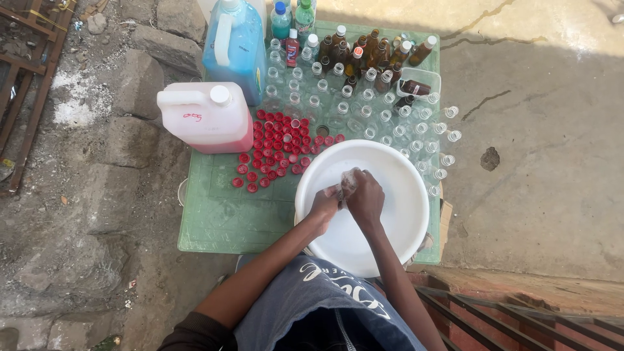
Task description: Washing red bottle caps in a basin of soapy water
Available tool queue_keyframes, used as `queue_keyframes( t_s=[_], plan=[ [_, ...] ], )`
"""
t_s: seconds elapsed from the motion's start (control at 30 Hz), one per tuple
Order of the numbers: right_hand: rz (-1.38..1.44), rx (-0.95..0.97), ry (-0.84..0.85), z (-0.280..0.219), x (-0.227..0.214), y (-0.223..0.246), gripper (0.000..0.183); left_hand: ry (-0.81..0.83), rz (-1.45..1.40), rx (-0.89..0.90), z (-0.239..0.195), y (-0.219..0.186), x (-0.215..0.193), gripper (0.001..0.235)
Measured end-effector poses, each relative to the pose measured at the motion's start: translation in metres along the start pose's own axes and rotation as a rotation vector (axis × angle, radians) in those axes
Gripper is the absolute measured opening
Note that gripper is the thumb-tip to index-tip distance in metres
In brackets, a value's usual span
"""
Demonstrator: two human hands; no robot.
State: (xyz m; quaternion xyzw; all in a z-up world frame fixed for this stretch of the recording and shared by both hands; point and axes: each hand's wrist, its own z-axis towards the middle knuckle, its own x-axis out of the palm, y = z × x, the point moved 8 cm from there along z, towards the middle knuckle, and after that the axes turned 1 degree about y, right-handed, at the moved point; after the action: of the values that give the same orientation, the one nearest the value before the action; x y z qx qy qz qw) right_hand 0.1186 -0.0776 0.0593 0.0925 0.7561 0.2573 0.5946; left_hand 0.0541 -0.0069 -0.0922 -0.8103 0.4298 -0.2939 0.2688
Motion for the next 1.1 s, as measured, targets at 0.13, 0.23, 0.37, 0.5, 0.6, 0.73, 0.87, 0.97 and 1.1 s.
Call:
queue_keyframes(
  t_s=[0.13,0.23,0.37,0.5,0.6,0.73,0.87,0.97,1.1],
  plan=[
    [-0.057,0.065,-0.039,0.003,-0.001,-0.02,0.032,0.033,0.012,0.031,-0.035,-0.041,0.006,0.021],
    [-0.024,0.093,-0.021,0.004,0.007,-0.042,0.035,0.069,0.084,0.038,-0.031,-0.033,0.005,0.023],
    [-0.105,0.254,0.067,0.004,0.018,-0.077,0.028,-0.075,0.131,-0.065,-0.013,-0.009,-0.012,0.025],
    [-0.137,0.237,0.314,0.012,0.089,-0.13,0.028,-0.241,0.02,-0.107,-0.01,0.002,-0.024,0.029],
    [0.522,0.341,0.34,0.013,0.113,-0.143,0.031,-0.266,0.077,-0.155,0.013,0.031,-0.034,0.033],
    [0.796,0.246,0.335,-0.011,0.014,-0.012,0.022,-0.231,0.074,-0.221,0.026,0.05,-0.03,0.03],
    [0.506,0.077,0.2,-0.006,0.016,-0.004,0.012,-0.037,0.013,-0.211,0.031,0.055,-0.009,0.035],
    [0.318,0.093,0.09,-0.017,-0.007,0.022,0.017,0.039,-0.048,-0.208,0.04,0.066,-0.001,0.036],
    [0.177,0.097,0.024,-0.02,-0.01,0.022,0.006,0.12,-0.15,-0.16,0.021,0.042,0.011,0.029]
  ],
)
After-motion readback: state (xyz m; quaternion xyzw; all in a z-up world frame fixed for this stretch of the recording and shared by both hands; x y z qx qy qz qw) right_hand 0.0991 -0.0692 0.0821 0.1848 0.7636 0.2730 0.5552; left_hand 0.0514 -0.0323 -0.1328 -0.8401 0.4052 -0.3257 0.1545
